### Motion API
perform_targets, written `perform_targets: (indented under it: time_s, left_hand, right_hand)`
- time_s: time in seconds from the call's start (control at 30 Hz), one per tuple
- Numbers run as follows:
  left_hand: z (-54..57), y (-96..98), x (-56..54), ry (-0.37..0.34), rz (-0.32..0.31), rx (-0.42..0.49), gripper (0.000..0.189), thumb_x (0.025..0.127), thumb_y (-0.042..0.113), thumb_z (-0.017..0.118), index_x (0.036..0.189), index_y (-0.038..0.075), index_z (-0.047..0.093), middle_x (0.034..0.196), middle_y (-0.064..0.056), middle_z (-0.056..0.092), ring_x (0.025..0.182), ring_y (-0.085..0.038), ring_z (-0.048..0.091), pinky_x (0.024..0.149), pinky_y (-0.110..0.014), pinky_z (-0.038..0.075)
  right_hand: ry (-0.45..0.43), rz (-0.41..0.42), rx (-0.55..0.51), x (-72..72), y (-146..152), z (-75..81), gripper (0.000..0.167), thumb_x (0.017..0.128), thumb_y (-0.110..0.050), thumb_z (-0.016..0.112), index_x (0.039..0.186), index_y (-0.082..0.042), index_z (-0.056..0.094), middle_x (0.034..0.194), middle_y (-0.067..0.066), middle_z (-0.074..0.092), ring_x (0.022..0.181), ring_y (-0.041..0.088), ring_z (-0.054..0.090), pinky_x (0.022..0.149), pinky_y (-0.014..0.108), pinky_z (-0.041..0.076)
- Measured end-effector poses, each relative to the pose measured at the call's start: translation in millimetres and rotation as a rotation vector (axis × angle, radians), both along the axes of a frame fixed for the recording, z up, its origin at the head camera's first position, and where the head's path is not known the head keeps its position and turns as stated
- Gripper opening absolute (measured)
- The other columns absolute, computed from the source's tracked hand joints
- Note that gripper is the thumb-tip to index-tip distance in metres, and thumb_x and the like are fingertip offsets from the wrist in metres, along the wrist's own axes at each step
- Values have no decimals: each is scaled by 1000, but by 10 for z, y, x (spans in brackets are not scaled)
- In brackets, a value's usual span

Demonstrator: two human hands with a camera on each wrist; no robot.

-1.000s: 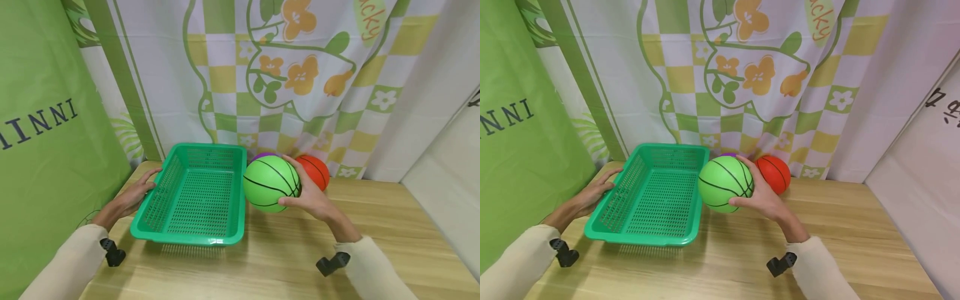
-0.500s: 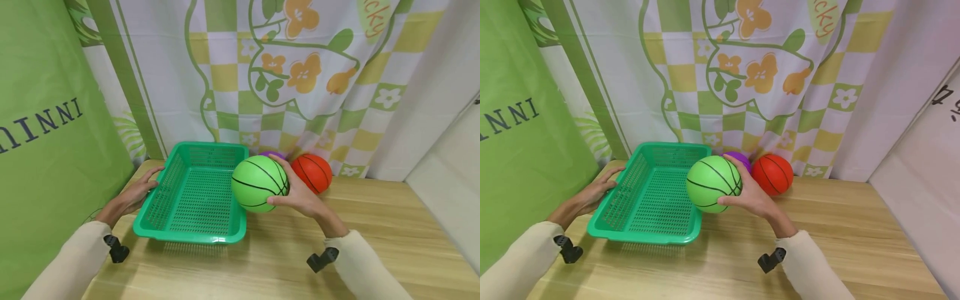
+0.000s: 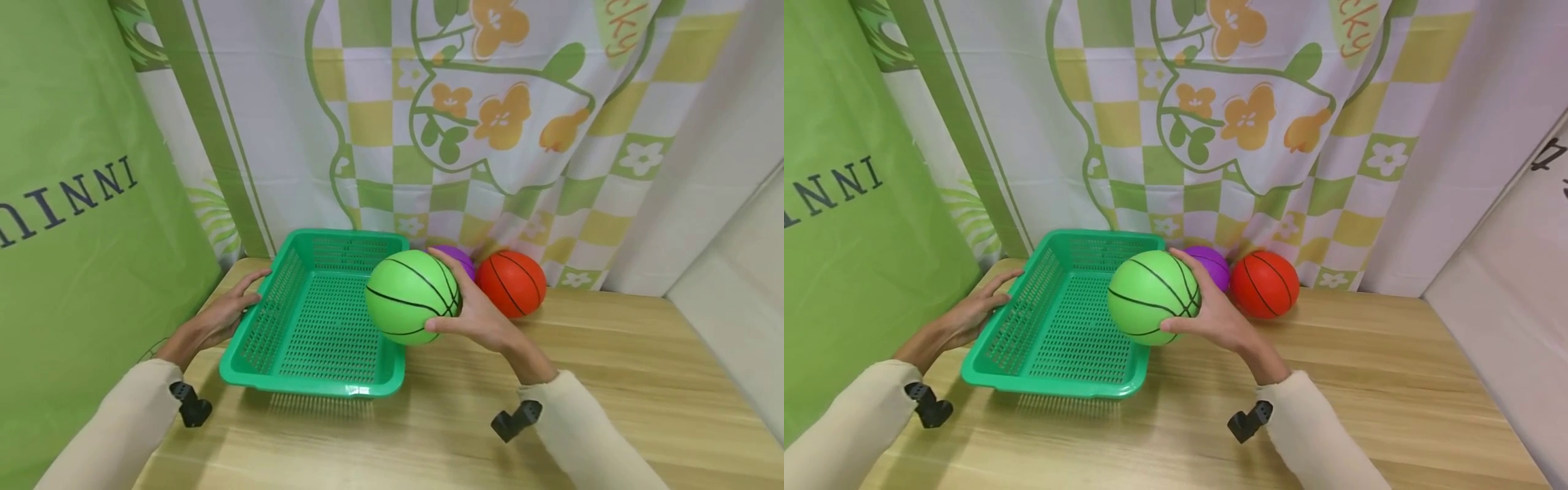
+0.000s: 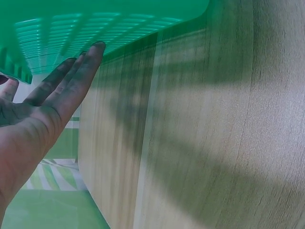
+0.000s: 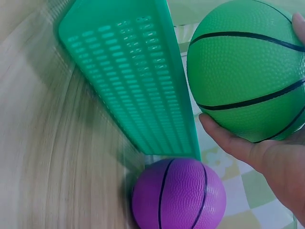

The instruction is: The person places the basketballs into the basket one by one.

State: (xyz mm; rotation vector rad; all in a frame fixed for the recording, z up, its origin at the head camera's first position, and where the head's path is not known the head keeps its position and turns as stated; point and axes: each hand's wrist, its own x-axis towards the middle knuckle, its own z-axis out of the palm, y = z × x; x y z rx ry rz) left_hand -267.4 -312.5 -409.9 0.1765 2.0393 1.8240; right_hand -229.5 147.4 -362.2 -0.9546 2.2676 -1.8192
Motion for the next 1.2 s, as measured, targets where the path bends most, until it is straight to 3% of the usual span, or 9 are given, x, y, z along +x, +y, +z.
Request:
perform_targets:
  time_s: [0.23,0.67,0.93,1.2]
  left_hand:
    - [2,-8,19,-13,-9,8,61,111,15,30,162,21,-2,121,-22,52,89,-23,65,74,-41,56]
    - [-2,-19,14,-24,-27,46,59,111,14,28,162,21,-2,130,-26,46,95,-26,65,77,-44,57]
    - [-6,-19,-20,-15,-11,28,62,110,13,31,162,21,-1,129,-27,47,95,-26,65,77,-43,57]
    - [7,-8,-8,-24,-5,32,61,110,12,30,162,22,-1,123,-25,52,90,-25,67,74,-42,58]
  right_hand:
    - [10,14,6,-11,-184,53,104,76,-37,88,157,-37,24,154,6,31,130,35,43,92,50,51]
    - [57,89,35,-62,-537,-4,109,73,-36,90,158,-28,22,152,9,31,129,36,44,93,50,50]
    - [58,106,93,-53,-699,4,103,71,-21,90,151,-30,27,148,11,33,124,34,50,90,46,52]
    - [117,126,194,-56,-798,-76,103,67,-25,92,150,-29,32,147,7,32,123,28,49,89,42,53]
